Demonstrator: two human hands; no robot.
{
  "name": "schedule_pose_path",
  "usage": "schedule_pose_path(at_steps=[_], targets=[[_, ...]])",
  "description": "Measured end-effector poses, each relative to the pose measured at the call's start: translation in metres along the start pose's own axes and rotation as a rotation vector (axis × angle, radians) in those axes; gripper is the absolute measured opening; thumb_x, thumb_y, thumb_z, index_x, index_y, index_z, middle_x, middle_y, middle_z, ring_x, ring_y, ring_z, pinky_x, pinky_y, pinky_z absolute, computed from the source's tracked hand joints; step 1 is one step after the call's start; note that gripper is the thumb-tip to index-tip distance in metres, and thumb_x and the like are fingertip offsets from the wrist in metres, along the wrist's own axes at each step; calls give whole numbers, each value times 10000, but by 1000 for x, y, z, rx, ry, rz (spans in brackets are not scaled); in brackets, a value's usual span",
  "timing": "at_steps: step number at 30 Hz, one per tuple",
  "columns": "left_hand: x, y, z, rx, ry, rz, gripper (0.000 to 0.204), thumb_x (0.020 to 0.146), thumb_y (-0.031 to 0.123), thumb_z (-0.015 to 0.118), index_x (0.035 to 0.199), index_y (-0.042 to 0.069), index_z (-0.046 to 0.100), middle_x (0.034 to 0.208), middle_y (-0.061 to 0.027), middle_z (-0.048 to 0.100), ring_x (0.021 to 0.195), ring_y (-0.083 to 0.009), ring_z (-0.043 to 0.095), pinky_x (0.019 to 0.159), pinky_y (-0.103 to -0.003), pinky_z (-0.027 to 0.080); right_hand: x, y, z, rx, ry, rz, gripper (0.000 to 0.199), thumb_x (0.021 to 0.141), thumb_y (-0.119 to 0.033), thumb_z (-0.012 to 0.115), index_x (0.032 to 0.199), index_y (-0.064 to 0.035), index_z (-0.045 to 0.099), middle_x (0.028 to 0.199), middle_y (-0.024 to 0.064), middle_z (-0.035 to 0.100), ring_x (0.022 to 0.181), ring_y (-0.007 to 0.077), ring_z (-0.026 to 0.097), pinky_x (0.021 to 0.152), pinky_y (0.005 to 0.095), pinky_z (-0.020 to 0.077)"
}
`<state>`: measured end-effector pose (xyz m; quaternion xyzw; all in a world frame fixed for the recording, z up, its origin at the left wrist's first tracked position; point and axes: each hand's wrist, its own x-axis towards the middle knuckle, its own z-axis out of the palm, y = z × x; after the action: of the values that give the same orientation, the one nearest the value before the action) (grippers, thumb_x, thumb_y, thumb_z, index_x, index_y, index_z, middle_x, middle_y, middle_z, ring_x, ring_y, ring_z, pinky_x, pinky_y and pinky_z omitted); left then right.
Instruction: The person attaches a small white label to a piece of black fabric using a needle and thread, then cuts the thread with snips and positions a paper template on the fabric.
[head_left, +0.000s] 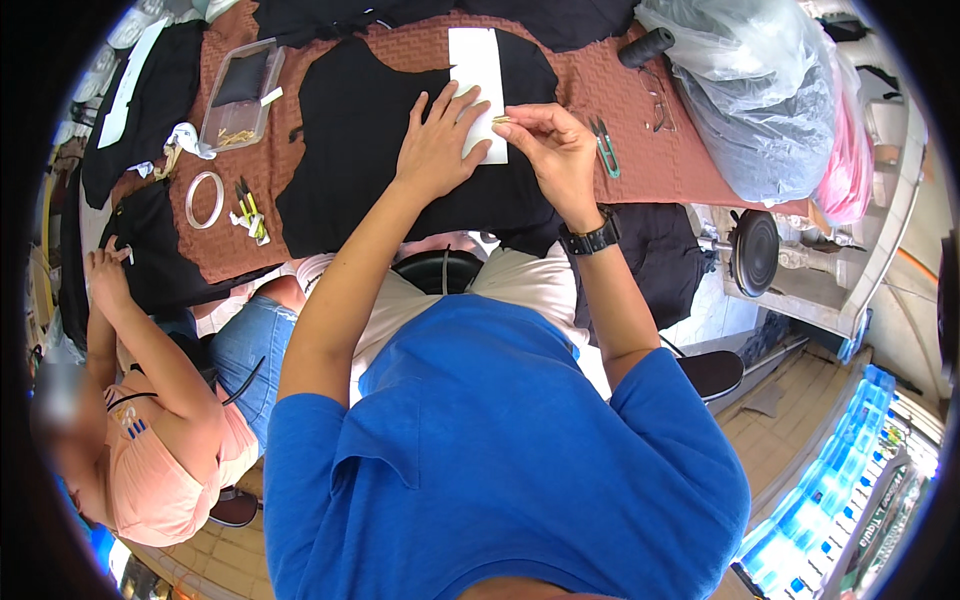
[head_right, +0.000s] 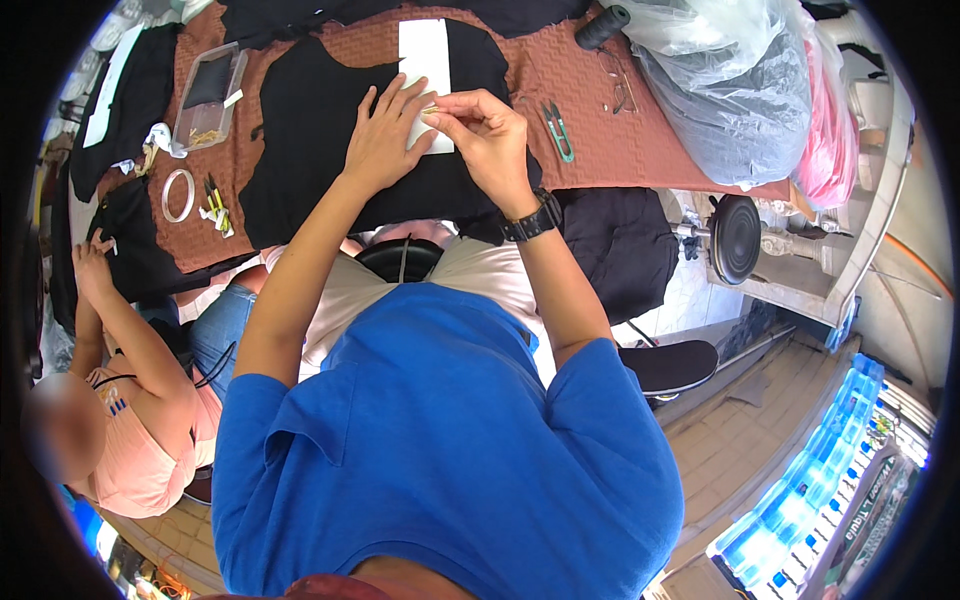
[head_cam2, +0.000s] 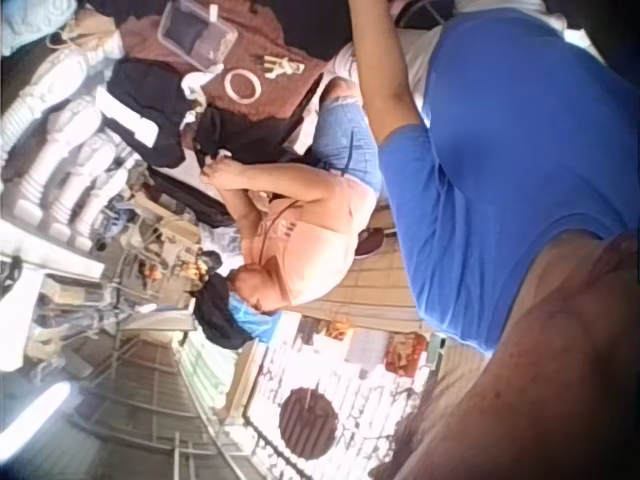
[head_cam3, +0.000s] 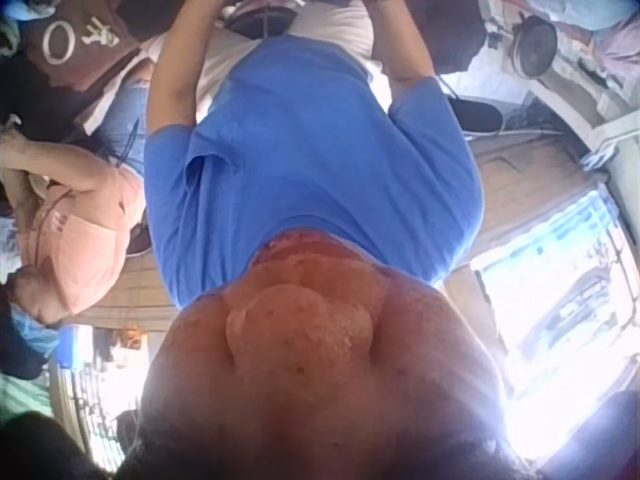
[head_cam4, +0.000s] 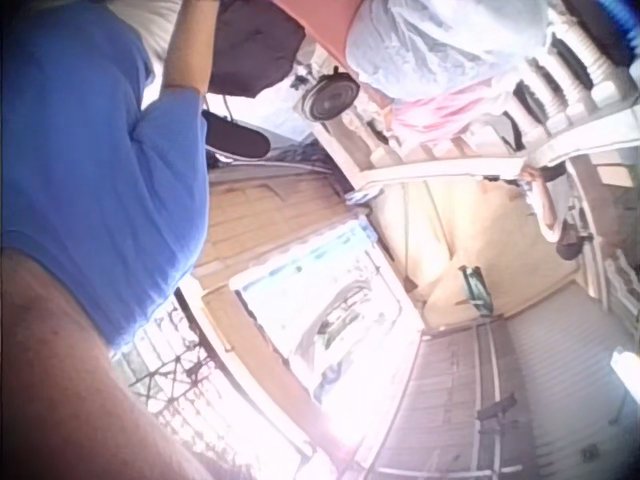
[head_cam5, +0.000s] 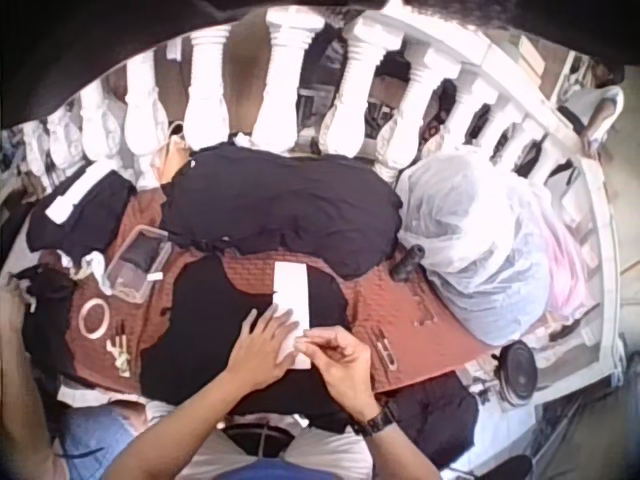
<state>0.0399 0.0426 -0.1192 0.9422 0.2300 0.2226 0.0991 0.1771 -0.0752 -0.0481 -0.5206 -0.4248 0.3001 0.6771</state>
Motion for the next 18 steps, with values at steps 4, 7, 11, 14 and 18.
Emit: schedule_pose_path(at_steps=[4,7,11,14,18], targets=[[0,0,0,6,-3,-1,550,940,427,610,1417,163,541,1538,-29,458,1484,-262,324,1217,-555,205,1,12,-7,-124,53,33,139,888,41,744,1025,22,735,974,96,754,876,129,705,814,264,579],[0,1,0,10,-5,-1,546,940,423,610,1415,163,543,1537,-29,459,1484,-260,326,1218,-554,203,5,31,-19,-208,82,99,126,900,-9,749,1022,21,737,939,98,759,831,129,708,786,266,582],[0,1,1,18,0,2,545,937,420,611,1412,160,547,1536,-29,461,1483,-260,330,1216,-554,202,4,38,-24,182,105,265,152,941,-57,718,1054,45,715,967,123,752,851,152,716,810,286,592],[1,1,0,17,-3,2,545,936,420,612,1410,158,549,1534,-28,464,1483,-258,330,1216,-553,202,2,36,-26,396,52,417,174,996,-73,648,1124,38,689,1058,131,739,943,173,710,879,301,581],[0,-1,3,21,-1,3,545,936,419,611,1411,158,550,1534,-27,464,1483,-255,331,1216,-553,202,1,37,-27,449,7,474,175,1007,-83,633,1131,30,683,1075,136,733,970,177,703,902,317,575]])
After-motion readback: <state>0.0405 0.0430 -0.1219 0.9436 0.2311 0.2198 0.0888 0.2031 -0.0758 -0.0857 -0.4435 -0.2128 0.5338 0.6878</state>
